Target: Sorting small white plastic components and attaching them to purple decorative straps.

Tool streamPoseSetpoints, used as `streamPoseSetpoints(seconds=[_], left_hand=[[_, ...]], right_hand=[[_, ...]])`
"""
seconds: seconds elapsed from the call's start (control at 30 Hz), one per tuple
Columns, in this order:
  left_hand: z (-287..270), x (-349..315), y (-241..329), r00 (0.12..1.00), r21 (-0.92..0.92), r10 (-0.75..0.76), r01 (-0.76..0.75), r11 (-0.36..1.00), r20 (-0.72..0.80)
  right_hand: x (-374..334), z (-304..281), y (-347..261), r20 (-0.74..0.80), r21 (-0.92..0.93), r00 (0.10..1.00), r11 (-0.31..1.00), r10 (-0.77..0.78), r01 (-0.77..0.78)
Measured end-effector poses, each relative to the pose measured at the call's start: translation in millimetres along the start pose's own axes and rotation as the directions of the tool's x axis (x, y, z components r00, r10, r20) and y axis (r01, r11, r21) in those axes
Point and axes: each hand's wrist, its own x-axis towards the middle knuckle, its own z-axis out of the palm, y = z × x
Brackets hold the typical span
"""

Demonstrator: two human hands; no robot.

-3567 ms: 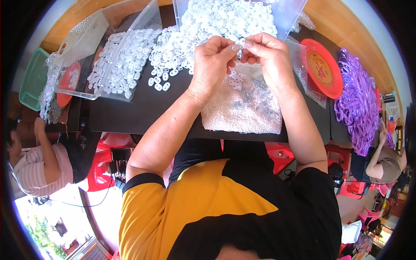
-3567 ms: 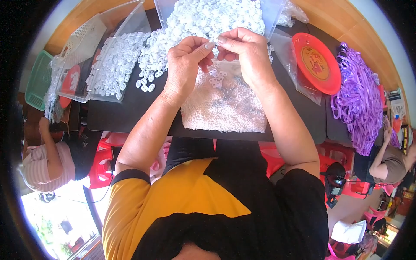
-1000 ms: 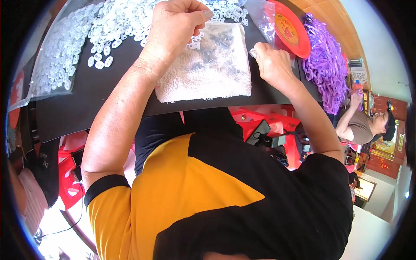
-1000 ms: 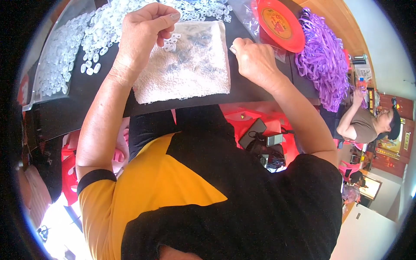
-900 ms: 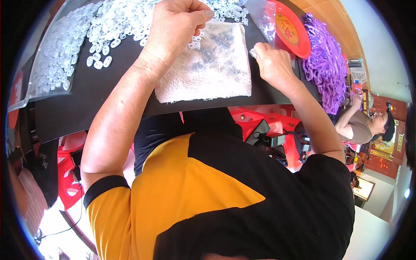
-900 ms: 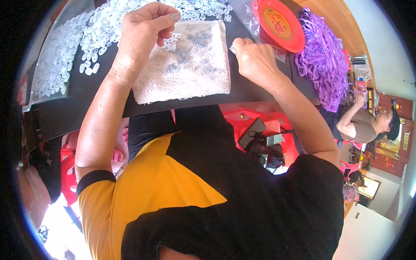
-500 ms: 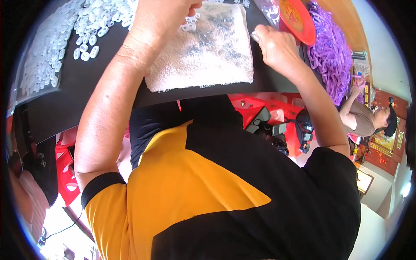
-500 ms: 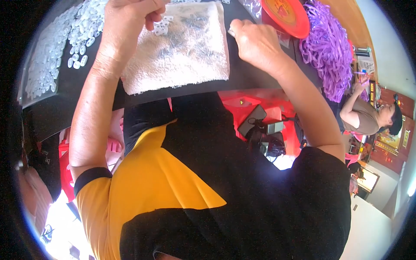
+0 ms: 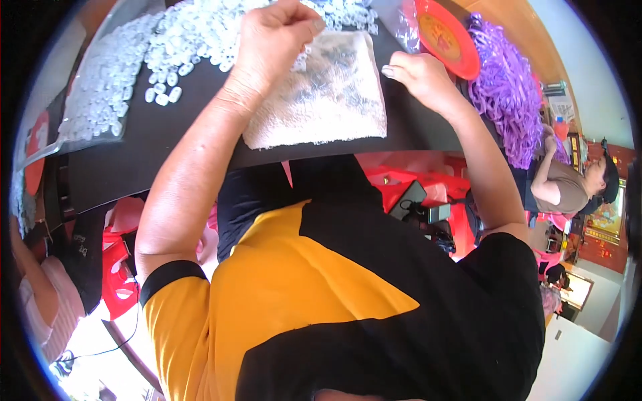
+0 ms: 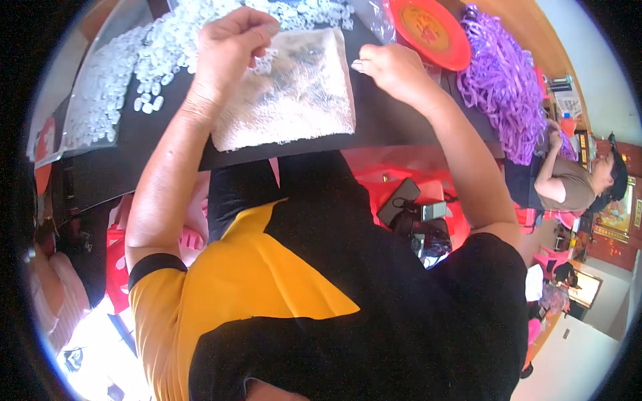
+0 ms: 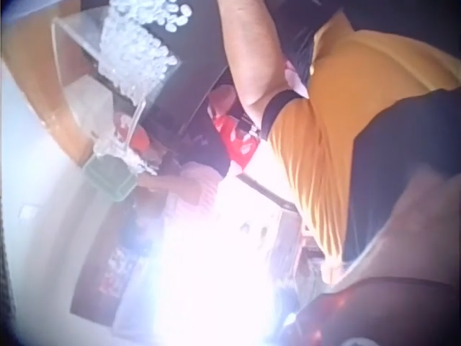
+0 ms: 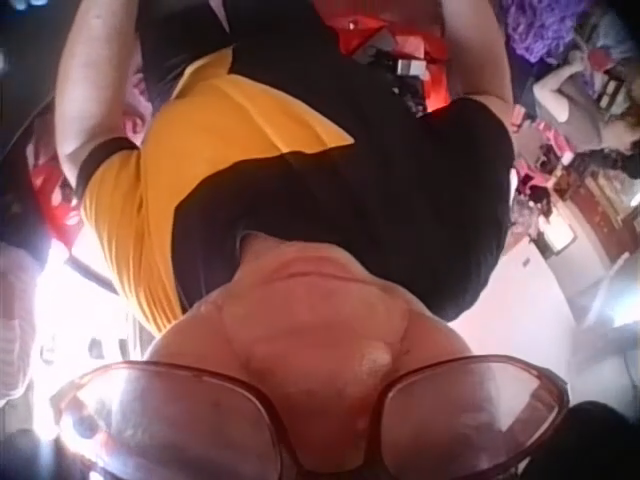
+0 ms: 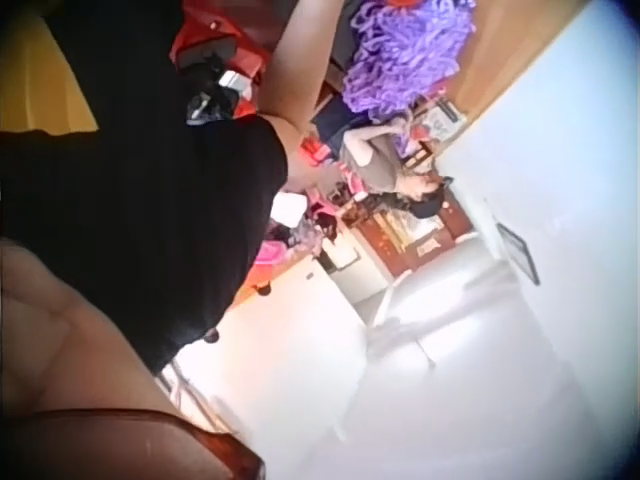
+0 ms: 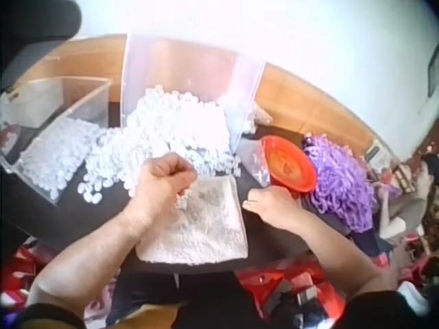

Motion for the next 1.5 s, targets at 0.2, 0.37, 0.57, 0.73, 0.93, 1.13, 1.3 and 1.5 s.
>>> streamPoseSetpoints(seconds=[0.2, 0.37, 0.57, 0.73, 0.93, 1.13, 1.3, 1.5], left_hand=[[3.6, -7.1, 12.0, 0.976, -0.044, 0.123, -0.117, 0.992, 0.177], [6.9, -8.5, 17.6, 0.909, 0.02, 0.285, -0.306, 0.952, 0.303], [0.9, -7.0, 11.1, 0.943, -0.012, 0.25, -0.253, 0.967, 0.219], [6.2, -6.7, 9.6, 0.942, -0.098, 0.309, -0.298, 0.95, 0.134], [3.5, -4.6, 11.2, 0.931, -0.047, 0.337, -0.334, 0.942, 0.14], [-6.6, -4.4, 5.3, 0.944, -0.137, 0.292, -0.272, 0.952, 0.154], [3.6, 4.6, 0.4, 0.968, -0.44, 0.248, -0.205, 0.874, 0.042], [-33.6, 0.5, 49.5, 0.936, -0.299, 0.066, -0.177, 0.938, -0.345]], right_hand=[[13.3, -26.7, -40.2, 0.024, 0.75, 0.988, 0.651, 0.153, -0.119], [32.4, -26.0, -60.5, 0.058, 0.759, 0.997, 0.647, 0.049, -0.076], [43.8, -21.9, -74.1, 0.07, 0.851, 0.997, 0.519, 0.041, -0.081], [45.3, -18.9, -71.3, 0.08, 0.874, 0.996, 0.477, 0.044, -0.091], [47.3, -16.9, -73.5, 0.077, 0.902, 0.996, 0.422, 0.042, -0.088], [60.5, -9.9, -80.9, 0.097, 0.92, 0.995, 0.379, 0.014, -0.095], [65.8, -13.0, -95.5, 0.033, 0.925, 0.99, 0.371, 0.139, -0.083], [85.0, -0.7, -88.4, -0.074, 0.936, 0.988, 0.352, 0.135, 0.022]])
